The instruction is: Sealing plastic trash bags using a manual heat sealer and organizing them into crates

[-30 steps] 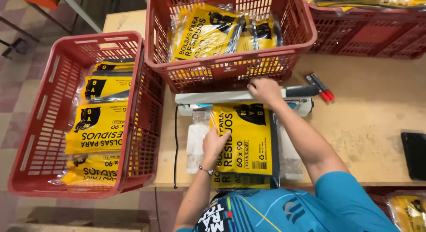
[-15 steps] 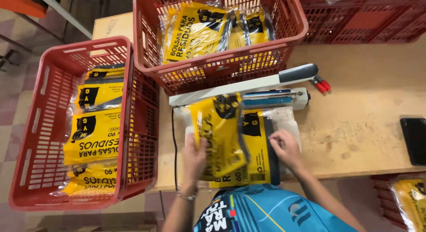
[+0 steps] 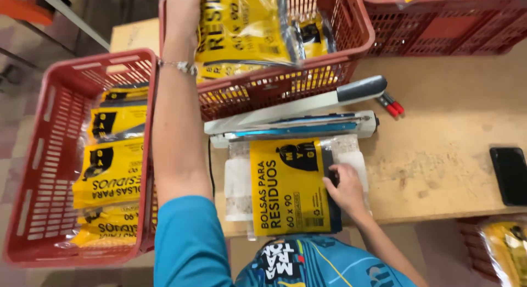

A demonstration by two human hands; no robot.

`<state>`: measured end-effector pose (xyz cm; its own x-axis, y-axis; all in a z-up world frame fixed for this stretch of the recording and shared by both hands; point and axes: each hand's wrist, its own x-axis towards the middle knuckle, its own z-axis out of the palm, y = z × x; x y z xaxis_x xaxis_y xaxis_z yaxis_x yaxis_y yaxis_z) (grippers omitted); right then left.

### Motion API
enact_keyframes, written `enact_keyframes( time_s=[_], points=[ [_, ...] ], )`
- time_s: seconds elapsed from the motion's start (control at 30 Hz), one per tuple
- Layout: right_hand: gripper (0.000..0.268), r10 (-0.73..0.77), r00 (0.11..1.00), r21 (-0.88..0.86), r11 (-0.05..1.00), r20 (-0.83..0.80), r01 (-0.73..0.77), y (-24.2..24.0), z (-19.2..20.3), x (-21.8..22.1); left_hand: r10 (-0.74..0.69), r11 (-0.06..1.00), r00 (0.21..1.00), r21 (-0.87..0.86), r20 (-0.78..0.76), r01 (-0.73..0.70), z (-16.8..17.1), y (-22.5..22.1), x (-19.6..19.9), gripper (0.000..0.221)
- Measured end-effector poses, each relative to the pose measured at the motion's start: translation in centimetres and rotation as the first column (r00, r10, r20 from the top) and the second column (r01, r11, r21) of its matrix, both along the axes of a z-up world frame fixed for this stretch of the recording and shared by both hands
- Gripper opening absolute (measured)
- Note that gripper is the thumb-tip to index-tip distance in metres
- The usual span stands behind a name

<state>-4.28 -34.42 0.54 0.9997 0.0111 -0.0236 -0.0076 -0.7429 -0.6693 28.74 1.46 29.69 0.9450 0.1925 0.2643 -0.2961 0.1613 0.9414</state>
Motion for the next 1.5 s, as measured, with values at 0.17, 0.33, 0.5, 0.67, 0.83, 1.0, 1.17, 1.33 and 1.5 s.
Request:
enact_keyframes(
  time_s=[0.17,0.33,0.5,0.67,0.83,1.0,1.17,1.33,1.5],
  points=[
    [0.049,-0.095,0.996,-0.088,0.992,-0.002,0.094,0.3,0.2,1.2,0.153,0.534,0.988,0.843,-0.011,-0.073,-4.5,0.0,-6.4,0.014],
    [0.053,-0.083,0.968,-0.202,0.97,0.236,0.133,0.4,-0.5,4.8,0.114,0.301,0.89,0.869,-0.441,0.392,-11.1,-1.0,-21.4,0.044],
    [0.055,-0.086,0.96,-0.417,0.888,0.266,0.195,0.7,-0.9,8.9,0.302,0.238,0.73,0.79,-0.613,0.565,-23.5,-2.3,-26.8,0.054],
    [0.02,-0.081,0.996,-0.399,0.913,0.021,0.083,1.3,-5.2,11.6,0.454,0.356,0.731,0.856,-0.509,0.375,-28.2,-4.1,-26.5,0.041],
    [0.024,-0.17,0.979,-0.163,0.975,-0.112,0.15,0.7,-2.1,11.7,0.41,0.483,0.791,0.844,-0.455,0.235,-27.9,-4.6,-25.6,0.02],
    [0.032,-0.277,0.949,-0.096,0.96,-0.15,0.265,-0.3,-2.8,14.1,0.496,0.541,0.803,0.841,-0.329,0.01,-30.4,-4.7,-24.3,0.02],
    [0.036,-0.268,0.892,-0.084,0.944,0.364,0.318,0.1,-4.4,14.5,0.552,0.417,0.811,0.907,-0.196,-0.064,-32.3,-5.1,-23.9,0.017],
    [0.01,0.139,0.673,-0.225,0.974,0.726,0.042,3.5,3.8,14.7,0.57,0.344,0.816,0.929,-0.094,-0.133,-32.3,-5.4,-23.1,0.014],
    [0.016,0.419,0.457,-0.435,0.897,0.785,-0.077,6.1,10.5,21.4,0.612,0.274,0.791,0.94,-0.007,-0.204,-33.7,-5.3,-23.5,0.018]
  ],
)
